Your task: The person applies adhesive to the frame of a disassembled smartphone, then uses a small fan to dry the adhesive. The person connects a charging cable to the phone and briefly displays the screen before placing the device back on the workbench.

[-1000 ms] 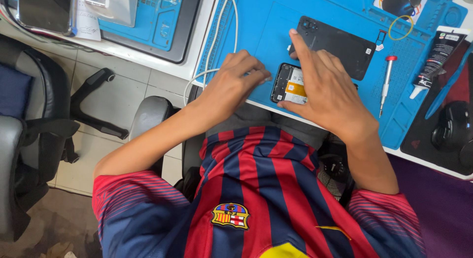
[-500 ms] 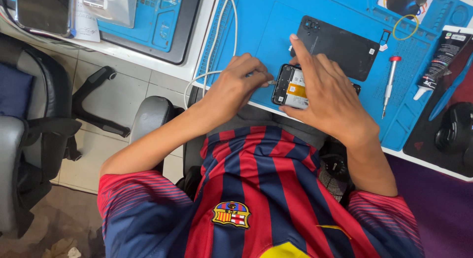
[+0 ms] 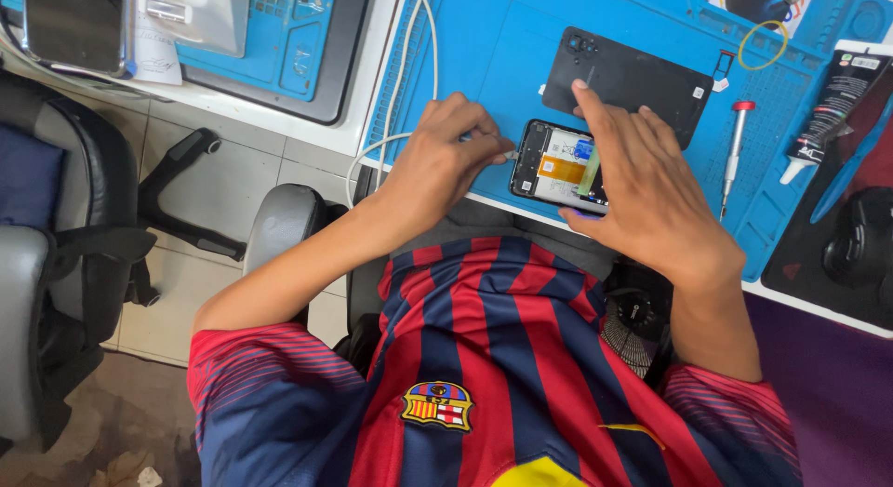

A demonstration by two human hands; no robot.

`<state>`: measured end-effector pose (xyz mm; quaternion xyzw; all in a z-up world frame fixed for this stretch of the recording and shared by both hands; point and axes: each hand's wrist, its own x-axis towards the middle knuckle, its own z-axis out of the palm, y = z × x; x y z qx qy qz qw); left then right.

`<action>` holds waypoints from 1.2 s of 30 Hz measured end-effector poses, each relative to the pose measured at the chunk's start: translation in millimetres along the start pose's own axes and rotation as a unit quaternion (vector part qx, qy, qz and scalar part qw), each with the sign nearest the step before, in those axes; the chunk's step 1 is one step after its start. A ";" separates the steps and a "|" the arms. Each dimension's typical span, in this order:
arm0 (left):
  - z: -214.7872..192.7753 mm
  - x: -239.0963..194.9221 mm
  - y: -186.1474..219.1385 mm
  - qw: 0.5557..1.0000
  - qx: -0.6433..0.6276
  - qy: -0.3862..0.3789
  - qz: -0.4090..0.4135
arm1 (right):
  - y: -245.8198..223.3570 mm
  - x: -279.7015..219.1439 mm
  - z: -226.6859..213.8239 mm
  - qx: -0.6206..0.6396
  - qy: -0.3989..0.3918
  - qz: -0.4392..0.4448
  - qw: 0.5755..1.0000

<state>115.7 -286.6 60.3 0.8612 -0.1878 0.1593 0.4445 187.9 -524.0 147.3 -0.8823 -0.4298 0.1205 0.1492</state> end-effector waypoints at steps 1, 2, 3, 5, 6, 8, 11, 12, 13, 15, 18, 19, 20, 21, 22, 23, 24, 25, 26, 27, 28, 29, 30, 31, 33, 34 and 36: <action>0.2 0.6 -0.4 1.000 -0.004 -0.003 -0.001 | 1.5 -0.8 0.3 0.006 0.000 -0.003 1.000; 0.5 1.3 -0.6 1.000 -0.008 -0.006 -0.002 | 3.1 -0.9 0.8 0.012 0.000 -0.006 1.000; 0.3 1.8 -0.9 1.000 -0.006 -0.006 0.002 | 4.5 -0.7 1.3 0.019 0.001 -0.011 1.000; -0.6 2.3 -1.3 1.000 -0.001 -0.005 0.010 | 6.2 -0.9 2.1 0.034 0.021 -0.018 0.999; -1.0 2.6 -1.4 1.000 -0.003 -0.002 0.008 | 6.7 -0.8 3.0 0.042 0.032 -0.021 0.998; -0.4 4.9 -1.9 1.000 -0.010 0.003 0.007 | 7.6 -1.6 5.1 0.056 0.039 -0.023 0.997; 0.7 7.3 -2.1 1.000 -0.012 -0.002 -0.001 | 10.3 -3.8 7.8 0.062 0.053 -0.030 0.996; 0.9 7.4 -1.6 1.000 -0.014 -0.005 -0.001 | 11.4 -4.7 8.4 0.061 0.058 -0.033 0.996; 0.3 8.1 -1.7 1.000 -0.016 -0.007 0.000 | 12.6 -4.5 8.7 0.062 0.062 -0.033 0.996; -0.1 9.4 -1.8 1.000 -0.017 -0.008 0.004 | 13.8 -3.8 10.2 0.065 0.069 -0.033 0.995; 0.9 11.0 -2.6 1.000 -0.008 -0.008 0.011 | 15.4 -3.5 11.9 0.084 0.070 -0.025 0.994; 1.2 11.7 -3.2 1.000 -0.001 -0.010 0.013 | 15.5 -4.1 12.1 0.080 0.072 -0.024 0.994; 1.4 12.3 -3.1 1.000 0.007 -0.013 0.015 | 15.0 -5.4 11.9 0.077 0.074 -0.022 0.994; 0.9 13.7 -3.5 0.999 0.010 -0.025 0.020 | 14.5 -4.9 11.8 0.073 0.078 -0.023 0.994; 1.3 15.6 -2.6 0.999 0.014 -0.037 0.025 | 13.5 -6.0 10.1 0.067 0.068 -0.009 0.995; -2.4 18.4 -3.2 0.998 0.024 -0.050 0.031 | 11.8 -5.2 9.0 0.064 0.064 0.002 0.996; -5.8 20.1 -2.5 0.997 0.037 -0.053 0.033 | 9.8 -4.2 8.1 0.060 0.060 0.013 0.996; -4.9 20.5 0.6 0.997 0.046 -0.053 0.033 | 8.8 -5.1 6.4 0.043 0.070 0.003 0.997; -5.0 20.3 2.7 0.996 0.055 -0.053 0.033 | 7.5 -5.7 5.8 0.026 0.080 -0.007 0.996; -4.9 20.3 3.7 0.996 0.056 -0.061 0.030 | 7.1 -5.9 4.3 0.007 0.089 -0.018 0.996; -5.1 20.0 4.2 0.996 0.057 -0.069 0.028 | 6.7 -5.7 3.2 0.025 0.071 0.003 0.997; -5.0 19.5 4.5 0.995 0.057 -0.077 0.025 | 6.3 -5.5 2.1 0.044 0.051 0.025 0.997; -4.4 19.3 4.7 0.996 0.051 -0.077 0.012 | 6.0 -5.5 0.9 0.062 0.031 0.046 0.997; -3.5 19.7 4.7 0.996 0.044 -0.078 0.000 | 5.7 -6.3 -0.7 0.070 0.035 0.046 0.996; -2.4 20.1 3.6 0.995 0.042 -0.088 -0.015 | 4.7 -10.0 -3.3 0.087 0.041 0.048 0.994; -2.0 20.1 3.0 0.994 0.047 -0.097 -0.019 | 4.1 -12.9 -4.4 0.083 0.056 0.041 0.994; -1.2 21.3 1.8 0.993 0.060 -0.098 0.000 | 4.4 -20.2 -8.5 0.075 0.087 0.028 0.993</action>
